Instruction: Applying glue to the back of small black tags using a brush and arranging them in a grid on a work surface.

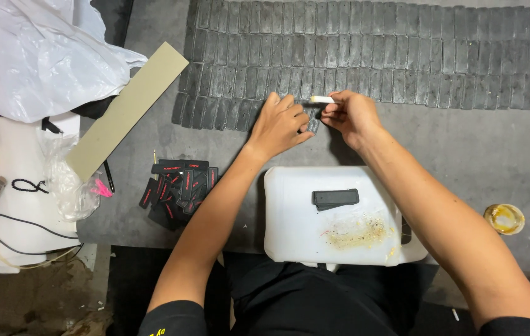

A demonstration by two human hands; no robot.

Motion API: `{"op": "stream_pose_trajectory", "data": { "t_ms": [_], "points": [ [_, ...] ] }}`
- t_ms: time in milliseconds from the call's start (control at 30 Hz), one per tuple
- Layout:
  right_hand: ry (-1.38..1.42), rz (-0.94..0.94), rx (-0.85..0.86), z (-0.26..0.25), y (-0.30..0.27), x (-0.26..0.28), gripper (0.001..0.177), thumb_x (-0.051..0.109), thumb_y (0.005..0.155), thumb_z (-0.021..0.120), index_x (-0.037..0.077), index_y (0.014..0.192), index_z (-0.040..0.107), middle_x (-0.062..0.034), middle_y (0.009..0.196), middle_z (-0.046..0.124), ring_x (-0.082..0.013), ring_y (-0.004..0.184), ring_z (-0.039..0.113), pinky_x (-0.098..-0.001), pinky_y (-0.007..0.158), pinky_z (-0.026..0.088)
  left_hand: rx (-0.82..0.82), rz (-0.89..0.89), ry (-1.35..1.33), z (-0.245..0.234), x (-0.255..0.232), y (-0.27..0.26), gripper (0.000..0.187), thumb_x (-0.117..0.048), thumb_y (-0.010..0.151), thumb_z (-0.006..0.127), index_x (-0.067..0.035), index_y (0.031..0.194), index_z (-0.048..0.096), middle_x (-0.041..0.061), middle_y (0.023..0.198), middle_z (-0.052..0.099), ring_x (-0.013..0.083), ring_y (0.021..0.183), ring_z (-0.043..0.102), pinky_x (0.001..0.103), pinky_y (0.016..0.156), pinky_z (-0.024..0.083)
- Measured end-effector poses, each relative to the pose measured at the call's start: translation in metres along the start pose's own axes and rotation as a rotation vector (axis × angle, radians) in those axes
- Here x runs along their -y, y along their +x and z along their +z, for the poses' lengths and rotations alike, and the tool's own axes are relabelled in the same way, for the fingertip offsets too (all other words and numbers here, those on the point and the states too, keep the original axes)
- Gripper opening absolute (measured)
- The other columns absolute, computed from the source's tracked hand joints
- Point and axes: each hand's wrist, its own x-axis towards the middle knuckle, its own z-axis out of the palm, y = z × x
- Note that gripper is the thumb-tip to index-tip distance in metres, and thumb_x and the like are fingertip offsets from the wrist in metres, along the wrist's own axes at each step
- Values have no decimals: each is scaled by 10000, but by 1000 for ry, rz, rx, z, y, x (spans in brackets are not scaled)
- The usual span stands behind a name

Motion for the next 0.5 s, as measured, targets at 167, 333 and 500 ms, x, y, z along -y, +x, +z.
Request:
{"op": "stream_pose_trajectory", "data": {
  "t_ms": [167, 333, 500],
  "points": [
    [7, -21, -13, 4, -1, 4, 228, 223, 910, 636, 65, 1073, 659, -77, 736, 672, -276, 749, 739, -479, 774, 666, 8, 4, 15, 5, 0, -4, 344, -347, 676, 894, -189, 631, 591, 3, 643, 549, 218, 742, 497, 400, 731, 358],
    [-13, -11, -23, 6, -12, 8, 239, 218, 911, 628, 57, 1086, 654, -77, 746, 679, -279, 778, 750, -498, 789, 658, 12, 22, 30, 8, 0, -4, 344, -357, 673, 886, -203, 632, 581, -3, 645, 542, 219, 750, 497, 401, 731, 360],
    [-18, -2, -22, 9, -20, 12, 253, 199, 918, 618, 39, 1113, 651, -83, 760, 668, -275, 794, 744, -502, 804, 656, 17, 25, 25, 8, -2, -3, 330, -359, 696, 871, -198, 623, 592, 1, 641, 542, 227, 745, 499, 404, 715, 360]
  ]
}}
